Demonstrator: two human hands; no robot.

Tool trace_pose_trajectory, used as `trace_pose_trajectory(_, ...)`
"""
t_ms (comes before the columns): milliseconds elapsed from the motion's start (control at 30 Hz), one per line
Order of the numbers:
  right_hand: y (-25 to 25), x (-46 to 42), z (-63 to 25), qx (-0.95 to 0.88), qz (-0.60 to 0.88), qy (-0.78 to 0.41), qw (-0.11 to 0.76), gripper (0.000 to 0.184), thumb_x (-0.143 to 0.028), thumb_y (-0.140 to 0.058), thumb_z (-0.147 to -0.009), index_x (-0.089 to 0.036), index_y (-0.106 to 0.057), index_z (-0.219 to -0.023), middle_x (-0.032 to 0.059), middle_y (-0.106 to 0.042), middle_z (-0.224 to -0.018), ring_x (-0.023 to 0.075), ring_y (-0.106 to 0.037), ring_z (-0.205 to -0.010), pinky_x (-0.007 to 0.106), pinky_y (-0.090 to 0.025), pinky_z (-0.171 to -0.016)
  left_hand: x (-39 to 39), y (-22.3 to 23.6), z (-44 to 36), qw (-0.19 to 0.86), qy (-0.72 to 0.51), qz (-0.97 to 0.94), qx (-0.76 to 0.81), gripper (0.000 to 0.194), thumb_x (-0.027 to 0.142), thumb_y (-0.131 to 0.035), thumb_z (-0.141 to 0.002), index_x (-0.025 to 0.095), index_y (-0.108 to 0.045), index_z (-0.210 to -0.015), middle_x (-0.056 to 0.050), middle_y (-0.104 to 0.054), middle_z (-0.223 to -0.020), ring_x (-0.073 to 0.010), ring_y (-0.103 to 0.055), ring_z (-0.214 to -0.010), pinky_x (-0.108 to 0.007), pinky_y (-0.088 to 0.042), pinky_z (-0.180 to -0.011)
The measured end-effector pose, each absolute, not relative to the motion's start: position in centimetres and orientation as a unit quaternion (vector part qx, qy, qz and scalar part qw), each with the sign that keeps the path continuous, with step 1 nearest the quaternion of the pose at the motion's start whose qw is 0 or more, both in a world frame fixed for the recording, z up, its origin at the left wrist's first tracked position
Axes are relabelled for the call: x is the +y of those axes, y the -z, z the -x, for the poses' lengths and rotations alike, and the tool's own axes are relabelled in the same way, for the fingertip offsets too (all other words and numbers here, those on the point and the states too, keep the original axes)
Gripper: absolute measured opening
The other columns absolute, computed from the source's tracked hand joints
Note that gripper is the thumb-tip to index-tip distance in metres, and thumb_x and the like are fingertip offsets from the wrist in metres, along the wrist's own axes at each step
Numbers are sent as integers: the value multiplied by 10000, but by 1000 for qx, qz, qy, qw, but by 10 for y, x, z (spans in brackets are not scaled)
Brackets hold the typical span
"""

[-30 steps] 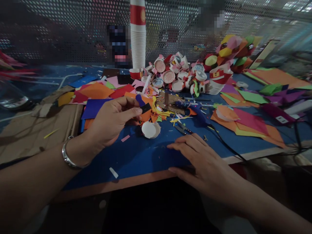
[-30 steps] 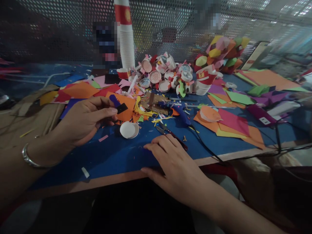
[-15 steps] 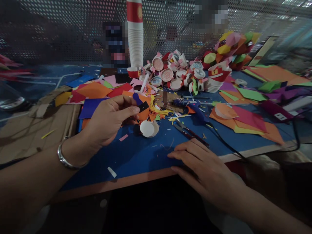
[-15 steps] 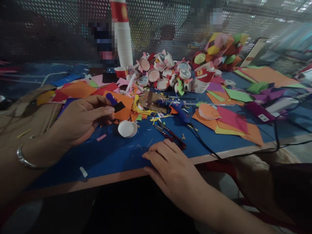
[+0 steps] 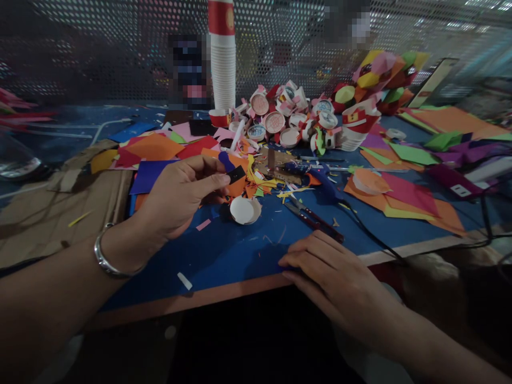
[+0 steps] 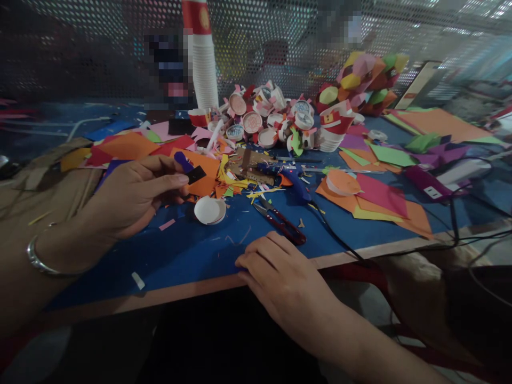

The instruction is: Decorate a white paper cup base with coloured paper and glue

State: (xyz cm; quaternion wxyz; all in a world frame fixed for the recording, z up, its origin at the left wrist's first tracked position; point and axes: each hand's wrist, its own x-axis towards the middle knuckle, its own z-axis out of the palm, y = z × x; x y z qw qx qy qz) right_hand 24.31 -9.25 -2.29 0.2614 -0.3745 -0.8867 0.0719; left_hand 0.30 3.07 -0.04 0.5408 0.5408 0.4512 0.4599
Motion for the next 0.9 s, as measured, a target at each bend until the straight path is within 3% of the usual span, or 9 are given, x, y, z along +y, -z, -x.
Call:
trace_pose_trajectory(200, 23, -92, -245, -884, 372, -81, 271, 164, -61, -526, -1000, -125, -677, -992, 51, -731, -902, 193, -654, -862, 357, -503, -870, 24, 1, -7, 581, -444, -522, 438, 108, 144, -786, -753, 179, -688, -780, 19, -662, -691, -116, -644, -627, -232, -524, -607)
trace_pose_trajectory(433, 17, -81, -237, -779, 487, -163, 360, 99, -121, -589, -974, -199, -646, -950, -6, -672, -867, 105, -641, -805, 212, -493, -763, 10, 4, -17, 646, -405, -483, 431, 157, 167, -827, -754, 149, -684, -816, 26, -674, -771, -125, -719, -680, -238, -574, -693)
trace_pose_trajectory(567, 10, -69, -225, -725, 523, -201, 400, 74, -183, -629, -964, -221, -670, -916, -33, -678, -791, 93, -633, -707, 199, -479, -677, 0, 4, -21, 656, -387, -490, 423, 166, 198, -817, -790, 157, -672, -860, 7, -700, -810, -174, -760, -793, -271, -605, -753)
trace_pose_trajectory(900, 17, -54, -209, -605, 535, -364, 463, 183, -339, -676, -954, -202, -703, -836, -36, -678, -665, 92, -624, -605, 191, -478, -588, -11, 7, -26, 672, -390, -474, 414, 196, 202, -838, -748, 153, -654, -796, 26, -650, -786, -131, -695, -716, -288, -641, -730)
